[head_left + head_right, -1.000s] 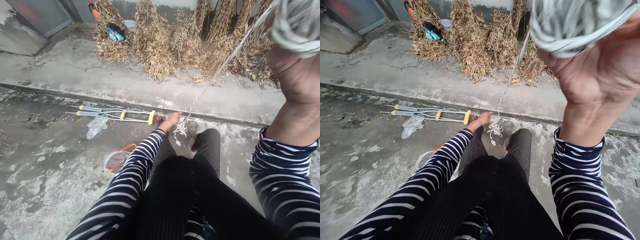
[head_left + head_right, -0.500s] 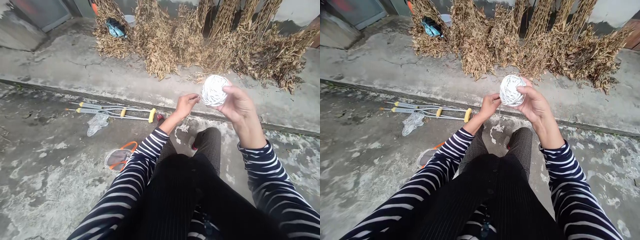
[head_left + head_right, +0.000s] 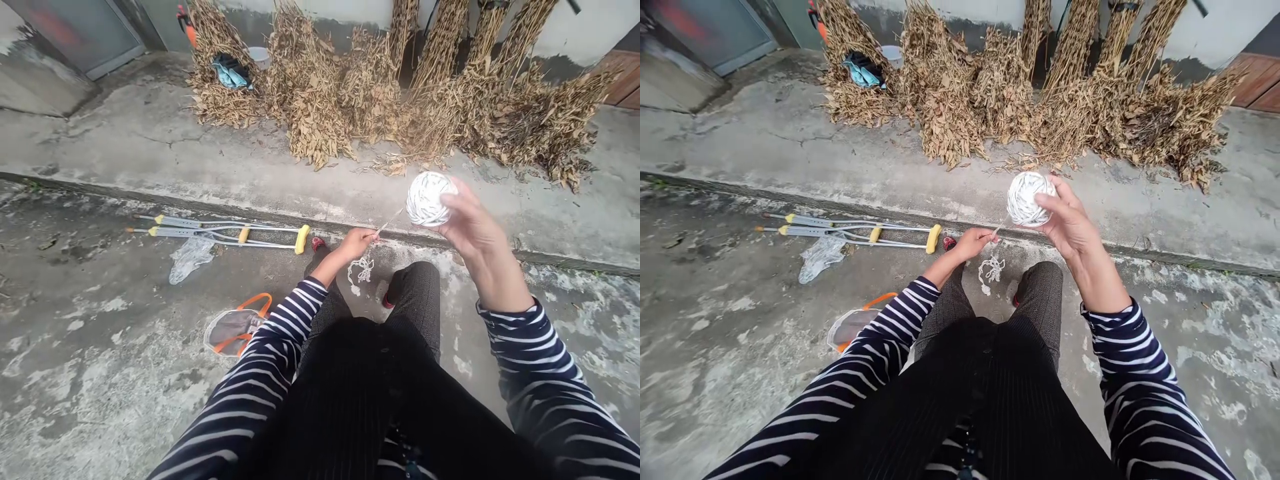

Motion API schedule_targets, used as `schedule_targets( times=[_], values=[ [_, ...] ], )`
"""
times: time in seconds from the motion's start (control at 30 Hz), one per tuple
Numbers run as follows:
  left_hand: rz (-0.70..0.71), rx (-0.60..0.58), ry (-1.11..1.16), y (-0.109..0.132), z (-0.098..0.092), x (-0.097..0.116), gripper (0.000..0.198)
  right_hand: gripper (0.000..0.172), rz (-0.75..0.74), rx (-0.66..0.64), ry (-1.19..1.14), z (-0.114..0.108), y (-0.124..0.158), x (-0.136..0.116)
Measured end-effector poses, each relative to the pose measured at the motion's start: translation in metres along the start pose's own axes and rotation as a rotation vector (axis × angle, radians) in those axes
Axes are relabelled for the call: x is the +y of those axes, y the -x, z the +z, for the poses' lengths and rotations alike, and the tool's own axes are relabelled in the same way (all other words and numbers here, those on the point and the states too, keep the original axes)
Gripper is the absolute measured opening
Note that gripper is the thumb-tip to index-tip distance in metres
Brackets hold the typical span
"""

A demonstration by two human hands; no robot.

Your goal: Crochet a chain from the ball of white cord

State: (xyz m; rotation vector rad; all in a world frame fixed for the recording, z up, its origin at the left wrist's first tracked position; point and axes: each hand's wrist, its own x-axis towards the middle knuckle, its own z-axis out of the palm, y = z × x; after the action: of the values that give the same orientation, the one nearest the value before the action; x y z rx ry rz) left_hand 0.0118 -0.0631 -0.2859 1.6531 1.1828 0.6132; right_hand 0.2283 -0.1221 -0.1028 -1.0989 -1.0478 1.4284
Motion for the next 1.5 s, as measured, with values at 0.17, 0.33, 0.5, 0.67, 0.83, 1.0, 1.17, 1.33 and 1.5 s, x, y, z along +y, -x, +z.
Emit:
schedule_targets(
  times=[0.17, 0.33, 0.5, 0.67, 0.83, 1.0, 1.17, 1.33, 1.5],
  values=[
    [-0.044, -0.051, 0.007, 0.012, -0.006, -0.004, 0.026, 0.074, 0.024, 0.109, 0.070, -0.007, -0.002, 0.018],
    [-0.021, -0.309, 0.118, 0.048, 0.013, 0.013, 0.032, 0.076, -0.104, 0.170, 0.198, -0.009, -0.021, 0.035],
    [0.082, -0.365, 0.241, 0.067, -0.001, 0.054, 0.027, 0.073, -0.320, 0.239, 0.445, -0.013, -0.045, 0.070],
    [0.089, -0.304, 0.372, 0.046, -0.035, 0.074, 0.024, 0.067, -0.293, 0.196, 0.669, -0.008, -0.046, 0.112],
    [-0.109, -0.219, 0.526, 0.023, -0.049, 0.063, 0.026, 0.064, -0.183, 0.040, 0.615, -0.005, -0.036, 0.122],
    [-0.226, -0.157, 0.496, 0.020, -0.043, 0.061, 0.022, 0.070, -0.057, -0.109, 0.513, -0.007, -0.031, 0.124],
    [-0.249, -0.196, 0.438, 0.016, -0.033, 0.056, 0.023, 0.069, 0.025, -0.037, 0.484, -0.005, -0.024, 0.134],
    [-0.053, -0.460, 0.293, 0.009, -0.051, 0.053, 0.035, 0.062, 0.140, -0.102, 0.406, -0.017, -0.019, 0.115],
    [0.044, -0.626, 0.253, 0.016, -0.061, 0.048, 0.030, 0.055, 0.284, -0.085, 0.008, -0.039, -0.010, 0.077]
  ],
)
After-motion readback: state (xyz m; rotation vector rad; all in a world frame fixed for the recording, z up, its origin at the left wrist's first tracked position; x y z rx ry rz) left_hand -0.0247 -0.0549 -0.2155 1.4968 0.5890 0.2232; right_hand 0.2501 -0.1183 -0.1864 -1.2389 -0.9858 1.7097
